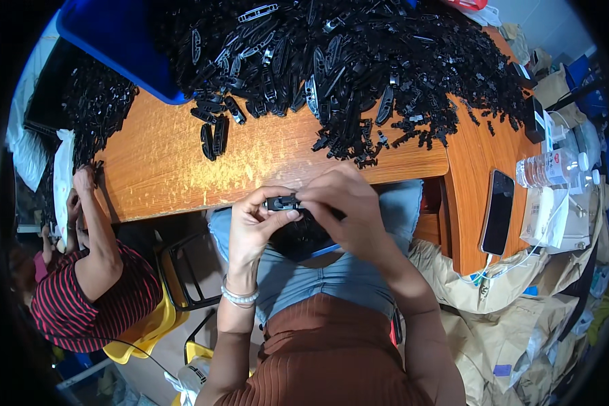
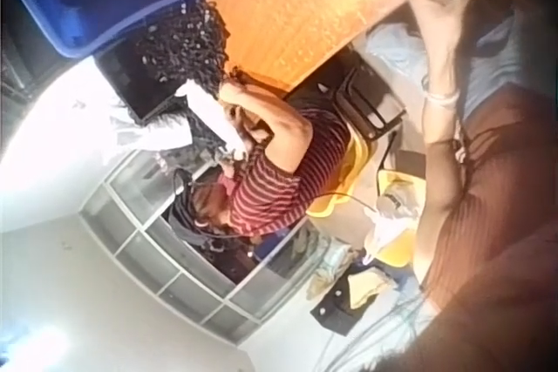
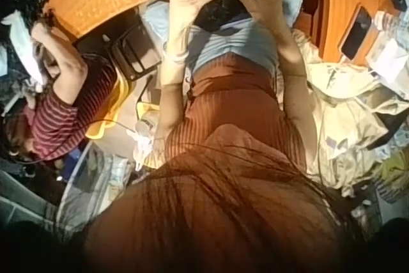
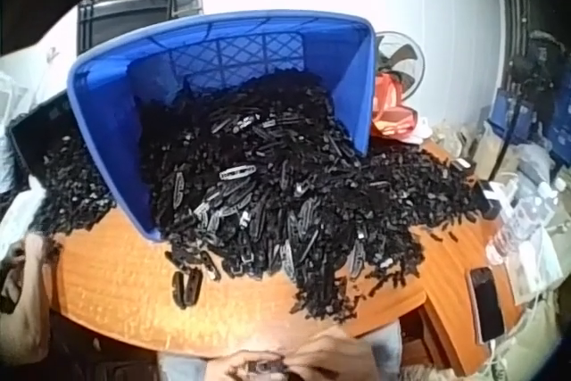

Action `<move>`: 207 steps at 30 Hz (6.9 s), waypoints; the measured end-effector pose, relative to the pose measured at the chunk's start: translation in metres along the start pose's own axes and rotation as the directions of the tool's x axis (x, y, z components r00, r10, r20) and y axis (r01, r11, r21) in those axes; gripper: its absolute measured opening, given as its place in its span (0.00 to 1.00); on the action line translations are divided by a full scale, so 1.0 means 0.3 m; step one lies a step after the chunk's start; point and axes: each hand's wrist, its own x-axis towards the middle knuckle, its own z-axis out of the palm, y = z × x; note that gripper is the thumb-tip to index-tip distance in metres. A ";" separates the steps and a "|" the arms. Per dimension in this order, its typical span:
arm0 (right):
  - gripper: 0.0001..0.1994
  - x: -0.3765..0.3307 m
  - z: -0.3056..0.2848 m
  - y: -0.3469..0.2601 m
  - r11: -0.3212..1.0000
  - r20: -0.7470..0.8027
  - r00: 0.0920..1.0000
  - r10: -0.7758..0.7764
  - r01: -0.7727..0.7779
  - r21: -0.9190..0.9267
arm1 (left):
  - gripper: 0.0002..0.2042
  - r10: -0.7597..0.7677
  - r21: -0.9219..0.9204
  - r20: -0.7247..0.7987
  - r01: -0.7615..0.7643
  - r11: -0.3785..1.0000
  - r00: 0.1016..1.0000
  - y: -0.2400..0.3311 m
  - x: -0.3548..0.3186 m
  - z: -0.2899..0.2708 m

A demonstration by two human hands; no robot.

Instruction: Assembling small black plastic components by snapping pieces together at a workbench.

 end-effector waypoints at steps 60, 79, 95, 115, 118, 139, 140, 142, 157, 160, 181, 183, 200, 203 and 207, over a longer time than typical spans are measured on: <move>0.08 0.014 0.109 0.035 0.941 0.084 0.952 0.293 -0.303 0.154 | 0.31 0.132 -0.255 -0.057 -0.142 0.956 0.990 -0.028 0.038 -0.026; 0.16 -0.043 0.073 0.089 0.576 0.360 0.701 0.616 -0.712 0.401 | 0.09 0.103 0.022 -0.150 -0.101 0.995 0.983 -0.030 0.021 -0.036; 0.12 0.094 0.046 0.167 0.966 0.239 0.957 0.166 -0.110 -0.234 | 0.15 0.683 0.863 -0.470 0.129 0.488 0.559 0.055 0.184 -0.278; 0.07 0.261 0.075 0.281 0.711 0.272 0.959 0.082 0.135 -0.690 | 0.13 0.180 -0.004 -0.457 -0.205 0.979 0.871 -0.045 0.077 -0.129; 0.06 0.254 0.123 0.262 0.512 0.410 0.905 0.113 0.300 -0.805 | 0.12 0.178 0.005 -0.413 -0.193 0.981 0.893 -0.069 0.067 -0.122; 0.17 0.123 0.066 0.141 0.296 0.492 0.776 0.394 -0.614 0.732 | 0.12 0.227 0.059 -0.375 -0.221 0.973 0.899 -0.004 -0.004 -0.032; 0.15 0.114 0.058 0.143 0.373 0.452 0.778 0.437 -0.614 0.695 | 0.12 0.224 0.072 -0.381 -0.213 0.974 0.897 0.001 -0.007 -0.029; 0.12 0.099 0.048 0.139 0.448 0.407 0.778 0.478 -0.615 0.649 | 0.13 0.224 0.080 -0.371 -0.210 0.974 0.901 0.000 -0.010 -0.028; 0.09 -0.034 0.173 0.103 0.804 0.042 0.884 0.466 -0.442 0.398 | 0.17 0.088 -0.183 -0.420 -0.179 0.967 0.903 -0.083 0.018 0.039; 0.06 -0.016 0.139 0.086 0.784 0.127 0.893 0.431 -0.441 0.436 | 0.16 0.080 -0.296 -0.343 -0.189 0.936 0.936 -0.028 0.010 0.041; 0.15 -0.091 0.068 0.088 0.626 0.344 0.752 0.562 -0.659 0.417 | 0.07 0.039 0.025 -0.036 -0.038 0.999 0.999 -0.024 0.000 -0.037; 0.15 -0.098 0.069 0.078 0.577 0.361 0.721 0.591 -0.691 0.436 | 0.07 0.067 0.112 -0.034 -0.062 0.992 0.997 -0.031 0.001 -0.033; 0.12 -0.229 0.008 0.132 0.572 0.482 0.582 0.655 -0.799 0.186 | 0.09 0.197 0.762 0.037 -0.155 0.629 0.980 0.053 0.151 -0.188; 0.09 -0.187 0.001 0.077 0.707 0.296 0.763 0.574 -0.645 0.290 | 0.19 0.684 0.997 -0.081 0.058 0.057 0.725 0.077 0.323 -0.369; 0.06 -0.088 -0.137 0.175 0.905 -0.211 0.928 0.307 -0.353 -0.236 | 0.21 0.603 0.999 0.012 0.019 -0.046 0.798 0.044 0.389 -0.514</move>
